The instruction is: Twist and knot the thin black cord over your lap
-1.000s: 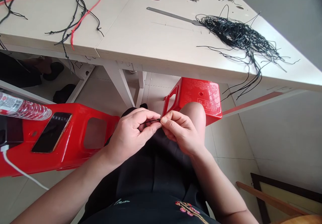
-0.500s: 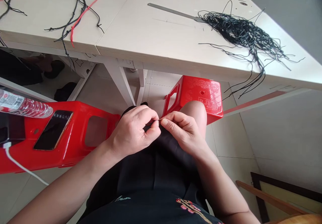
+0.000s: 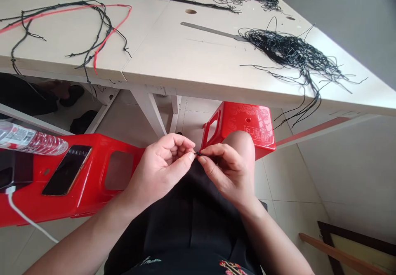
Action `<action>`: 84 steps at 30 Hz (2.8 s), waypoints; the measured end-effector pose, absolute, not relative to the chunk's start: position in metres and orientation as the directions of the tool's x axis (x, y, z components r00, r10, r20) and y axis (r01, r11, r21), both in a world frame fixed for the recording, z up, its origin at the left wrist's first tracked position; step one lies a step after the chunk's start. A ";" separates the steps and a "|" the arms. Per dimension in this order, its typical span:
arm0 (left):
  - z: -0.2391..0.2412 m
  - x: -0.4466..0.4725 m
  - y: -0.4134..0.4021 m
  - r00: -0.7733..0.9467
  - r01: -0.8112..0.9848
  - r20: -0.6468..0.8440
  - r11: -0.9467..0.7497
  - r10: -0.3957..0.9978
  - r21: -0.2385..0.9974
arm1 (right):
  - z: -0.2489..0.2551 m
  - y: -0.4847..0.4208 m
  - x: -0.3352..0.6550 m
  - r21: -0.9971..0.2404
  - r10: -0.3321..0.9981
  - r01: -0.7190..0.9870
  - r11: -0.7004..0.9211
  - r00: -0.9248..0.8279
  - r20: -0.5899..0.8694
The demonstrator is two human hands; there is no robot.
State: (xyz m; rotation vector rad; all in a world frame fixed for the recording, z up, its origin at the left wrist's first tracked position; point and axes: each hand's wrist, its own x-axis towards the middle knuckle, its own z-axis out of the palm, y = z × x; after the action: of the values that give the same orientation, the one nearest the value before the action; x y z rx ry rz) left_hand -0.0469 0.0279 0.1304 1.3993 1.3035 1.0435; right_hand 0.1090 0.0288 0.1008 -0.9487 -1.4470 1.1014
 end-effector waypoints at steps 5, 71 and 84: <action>0.127 -0.047 0.024 0.099 0.295 0.137 -0.161 0.986 0.942 | 0.106 0.028 0.106 -0.994 0.982 -0.046 0.094 -0.158 0.101; 0.121 -0.045 0.033 0.290 0.490 0.333 -0.438 0.897 0.753 | 0.100 0.032 0.115 -0.966 0.957 -0.205 -0.159 -0.274 -0.099; 0.122 -0.039 0.037 0.276 0.691 0.467 -0.511 0.840 0.511 | 0.101 0.030 0.113 -0.998 0.977 0.048 0.047 -0.210 0.036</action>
State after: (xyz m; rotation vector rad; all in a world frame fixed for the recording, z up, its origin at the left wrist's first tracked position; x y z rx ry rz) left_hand -0.0385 0.0370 0.1219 2.3354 1.4260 1.0568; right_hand 0.1131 0.0304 0.1015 -1.1095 -1.4221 1.3052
